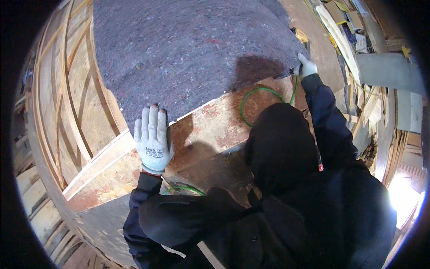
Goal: The person positions a large piece of dark grey foam onto a wooden frame, then uses a pneumatic nail gun to secure the foam to the frame. The person trims the excess foam with a utility knife.
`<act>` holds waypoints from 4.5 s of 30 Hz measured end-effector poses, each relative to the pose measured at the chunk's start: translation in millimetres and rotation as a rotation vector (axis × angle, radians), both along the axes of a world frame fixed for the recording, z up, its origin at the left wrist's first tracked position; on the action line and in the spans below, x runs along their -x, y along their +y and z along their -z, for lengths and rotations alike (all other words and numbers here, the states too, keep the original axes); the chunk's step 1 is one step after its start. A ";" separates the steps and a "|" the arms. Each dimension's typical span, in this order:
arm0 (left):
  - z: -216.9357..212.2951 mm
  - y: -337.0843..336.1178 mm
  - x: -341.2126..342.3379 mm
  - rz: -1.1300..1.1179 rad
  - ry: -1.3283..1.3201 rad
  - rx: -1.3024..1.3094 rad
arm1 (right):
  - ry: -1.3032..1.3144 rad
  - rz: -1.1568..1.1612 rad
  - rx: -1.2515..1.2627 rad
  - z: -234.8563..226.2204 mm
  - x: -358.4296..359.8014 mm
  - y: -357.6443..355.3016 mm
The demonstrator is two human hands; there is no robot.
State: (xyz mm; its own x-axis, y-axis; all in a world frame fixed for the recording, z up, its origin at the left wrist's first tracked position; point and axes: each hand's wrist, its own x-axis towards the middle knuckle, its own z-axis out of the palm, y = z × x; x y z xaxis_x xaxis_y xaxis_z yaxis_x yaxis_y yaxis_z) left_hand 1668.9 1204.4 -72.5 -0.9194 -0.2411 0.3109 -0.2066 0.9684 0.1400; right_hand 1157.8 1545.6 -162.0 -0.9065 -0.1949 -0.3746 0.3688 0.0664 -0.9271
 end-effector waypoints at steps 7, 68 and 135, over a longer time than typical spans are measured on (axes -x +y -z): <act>2.7 3.3 3.8 0.005 0.015 0.078 | 0.062 0.051 0.120 3.6 12.5 -15.5; 2.0 8.0 3.9 -0.075 -0.011 0.041 | 0.487 -0.386 -1.165 -38.3 205.7 182.4; -10.5 -52.4 -98.9 -0.370 0.510 -0.131 | 0.444 -1.845 -0.595 -240.2 -294.2 -275.0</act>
